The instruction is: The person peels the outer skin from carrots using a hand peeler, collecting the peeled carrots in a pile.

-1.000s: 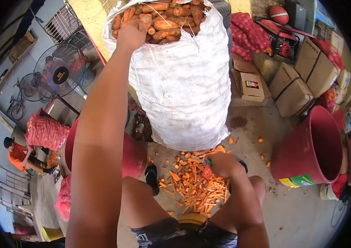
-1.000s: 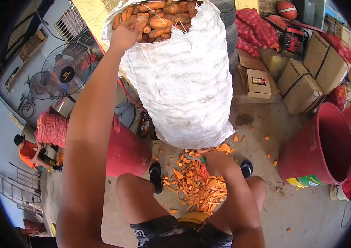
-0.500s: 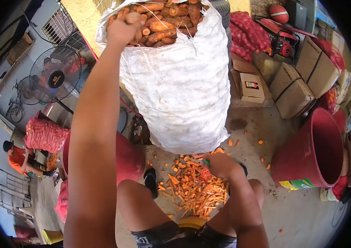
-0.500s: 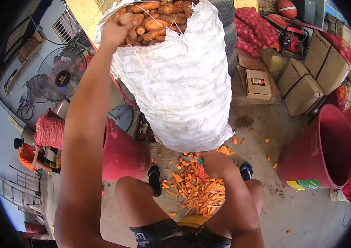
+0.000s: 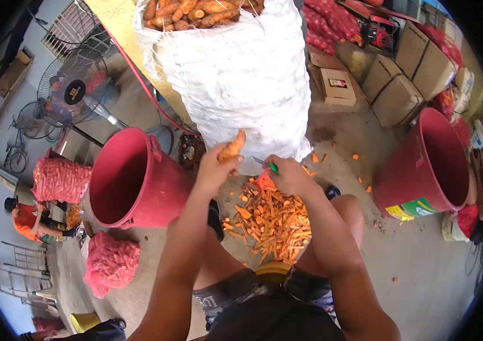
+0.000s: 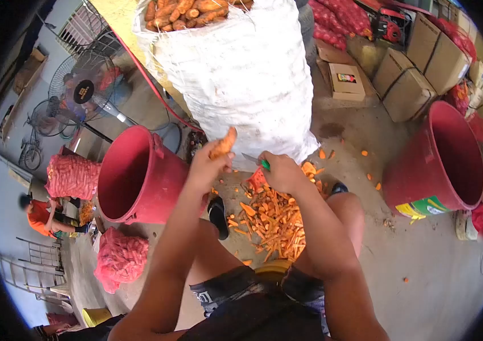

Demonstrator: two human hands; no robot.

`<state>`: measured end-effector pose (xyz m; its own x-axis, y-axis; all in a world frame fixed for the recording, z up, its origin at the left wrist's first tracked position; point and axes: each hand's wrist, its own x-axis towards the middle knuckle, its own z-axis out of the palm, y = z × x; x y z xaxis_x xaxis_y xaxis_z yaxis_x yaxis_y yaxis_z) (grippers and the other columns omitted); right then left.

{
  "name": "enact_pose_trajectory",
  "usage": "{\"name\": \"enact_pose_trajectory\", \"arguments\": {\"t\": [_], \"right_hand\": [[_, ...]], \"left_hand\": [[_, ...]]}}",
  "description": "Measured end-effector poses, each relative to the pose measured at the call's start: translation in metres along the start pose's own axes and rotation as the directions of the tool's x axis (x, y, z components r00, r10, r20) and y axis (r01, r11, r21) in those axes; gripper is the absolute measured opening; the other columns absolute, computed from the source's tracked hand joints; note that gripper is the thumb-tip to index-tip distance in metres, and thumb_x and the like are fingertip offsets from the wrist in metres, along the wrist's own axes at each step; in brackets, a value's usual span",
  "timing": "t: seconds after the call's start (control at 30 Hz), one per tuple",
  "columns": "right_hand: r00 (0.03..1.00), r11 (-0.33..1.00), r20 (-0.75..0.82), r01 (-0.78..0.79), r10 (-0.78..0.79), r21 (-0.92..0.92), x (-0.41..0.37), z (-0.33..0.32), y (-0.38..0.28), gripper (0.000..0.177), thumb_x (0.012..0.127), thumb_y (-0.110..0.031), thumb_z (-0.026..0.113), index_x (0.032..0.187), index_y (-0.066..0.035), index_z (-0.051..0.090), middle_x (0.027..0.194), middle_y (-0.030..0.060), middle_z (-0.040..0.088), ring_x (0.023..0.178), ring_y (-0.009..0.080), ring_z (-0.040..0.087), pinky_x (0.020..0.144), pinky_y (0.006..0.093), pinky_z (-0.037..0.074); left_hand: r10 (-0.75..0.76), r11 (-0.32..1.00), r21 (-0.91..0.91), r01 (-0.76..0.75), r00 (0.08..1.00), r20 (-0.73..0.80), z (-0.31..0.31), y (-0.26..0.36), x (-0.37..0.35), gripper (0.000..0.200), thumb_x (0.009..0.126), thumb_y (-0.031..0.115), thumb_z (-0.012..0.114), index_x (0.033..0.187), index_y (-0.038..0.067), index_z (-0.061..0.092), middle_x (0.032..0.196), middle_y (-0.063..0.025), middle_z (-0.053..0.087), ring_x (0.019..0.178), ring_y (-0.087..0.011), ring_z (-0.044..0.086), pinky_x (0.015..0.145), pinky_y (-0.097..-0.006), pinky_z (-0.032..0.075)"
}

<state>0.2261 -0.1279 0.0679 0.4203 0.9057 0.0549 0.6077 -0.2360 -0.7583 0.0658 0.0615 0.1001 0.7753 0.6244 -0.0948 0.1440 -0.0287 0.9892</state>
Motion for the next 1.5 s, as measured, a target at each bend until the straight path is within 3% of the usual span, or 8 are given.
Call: {"name": "enact_pose_trajectory", "arguments": {"t": [0.17, 0.23, 0.5, 0.7, 0.9, 1.2, 1.33, 1.5], "right_hand": [[0.996, 0.995, 0.042, -0.077, 0.080, -0.070, -0.002, 0.033, 0.005, 0.030, 0.090, -0.017, 0.063, 0.116, -0.002, 0.069, 0.102, 0.0266, 0.073, 0.103, 0.0456, 0.069, 0.093, 0.0519, 0.054], [0.988, 0.980, 0.060, -0.133, 0.143, -0.150, -0.002, 0.044, 0.000, 0.034, 0.088, -0.018, 0.065, 0.116, 0.000, 0.069, 0.105, 0.0267, 0.073, 0.106, 0.0441, 0.069, 0.094, 0.0511, 0.054], [0.959, 0.958, 0.207, -0.142, 0.196, -0.250, -0.001, 0.044, -0.015, 0.034, 0.086, -0.014, 0.065, 0.117, 0.000, 0.070, 0.110, 0.0270, 0.073, 0.109, 0.0427, 0.069, 0.097, 0.0485, 0.054], [0.919, 0.899, 0.309, -0.095, 0.244, -0.428, -0.009, 0.056, 0.041, 0.041, 0.087, -0.010, 0.069, 0.127, -0.003, 0.069, 0.112, 0.0234, 0.075, 0.103, 0.0398, 0.073, 0.091, 0.0471, 0.057], [0.955, 0.992, 0.268, -0.117, 0.126, -0.049, -0.003, 0.020, -0.004, 0.055, 0.083, -0.030, 0.087, 0.129, -0.011, 0.062, 0.110, 0.0129, 0.073, 0.102, 0.0274, 0.069, 0.092, 0.0391, 0.053], [0.996, 0.937, 0.085, -0.039, 0.009, 0.348, 0.002, 0.035, 0.005, 0.046, 0.084, -0.024, 0.090, 0.117, -0.006, 0.063, 0.102, 0.0079, 0.071, 0.096, 0.0185, 0.065, 0.087, 0.0378, 0.052], [0.999, 0.935, 0.025, -0.048, 0.042, 0.350, 0.002, 0.024, 0.005, 0.048, 0.088, -0.033, 0.086, 0.122, -0.007, 0.063, 0.099, 0.0143, 0.073, 0.095, 0.0262, 0.069, 0.087, 0.0397, 0.053], [0.993, 0.975, 0.052, -0.091, 0.104, -0.203, -0.008, 0.041, 0.022, 0.033, 0.093, -0.018, 0.069, 0.125, -0.009, 0.065, 0.102, 0.0244, 0.072, 0.099, 0.0415, 0.070, 0.088, 0.0491, 0.055]], "left_hand": [[-0.038, 0.994, 0.098, 0.050, 0.991, -0.126, 0.031, -0.060, -0.052, 0.041, 0.087, 0.014, 0.081, 0.121, -0.005, 0.067, 0.088, -0.0075, 0.073, 0.079, -0.0139, 0.071, 0.066, -0.0309, 0.055], [0.251, 0.867, 0.475, -0.152, 0.956, -0.152, 0.031, -0.070, -0.062, 0.043, 0.084, 0.018, 0.084, 0.118, -0.004, 0.068, 0.095, -0.0141, 0.076, 0.085, -0.0219, 0.075, 0.075, -0.0356, 0.057], [0.292, 0.882, 0.419, -0.215, 0.948, -0.127, 0.029, -0.073, -0.078, 0.043, 0.087, 0.016, 0.084, 0.120, -0.005, 0.066, 0.100, -0.0141, 0.076, 0.090, -0.0167, 0.072, 0.082, -0.0326, 0.056], [0.261, 0.958, 0.158, -0.238, 0.954, -0.150, 0.026, -0.058, -0.085, 0.048, 0.092, 0.016, 0.080, 0.132, -0.003, 0.062, 0.107, -0.0068, 0.071, 0.092, -0.0136, 0.066, 0.083, -0.0285, 0.053], [-0.308, 0.785, -0.568, 0.248, 0.951, -0.009, 0.010, -0.065, -0.069, 0.050, 0.112, 0.025, 0.045, 0.161, 0.019, 0.038, 0.138, -0.0004, 0.055, 0.101, -0.0145, 0.059, 0.080, -0.0338, 0.051], [-0.275, 0.701, -0.603, 0.381, 0.924, 0.265, 0.006, -0.097, -0.064, 0.056, 0.110, 0.026, 0.047, 0.164, 0.021, 0.033, 0.128, -0.0064, 0.062, 0.092, -0.0228, 0.066, 0.073, -0.0419, 0.056], [-0.298, 0.594, -0.726, 0.347, 0.933, 0.202, 0.008, -0.091, -0.065, 0.045, 0.108, 0.029, 0.053, 0.152, 0.023, 0.049, 0.112, 0.0006, 0.067, 0.089, -0.0167, 0.062, 0.074, -0.0368, 0.050], [-0.215, 0.720, -0.688, 0.093, 0.972, -0.094, 0.006, -0.102, -0.058, 0.039, 0.104, 0.020, 0.064, 0.141, 0.010, 0.056, 0.114, -0.0013, 0.067, 0.097, -0.0181, 0.064, 0.084, -0.0346, 0.052]]}}
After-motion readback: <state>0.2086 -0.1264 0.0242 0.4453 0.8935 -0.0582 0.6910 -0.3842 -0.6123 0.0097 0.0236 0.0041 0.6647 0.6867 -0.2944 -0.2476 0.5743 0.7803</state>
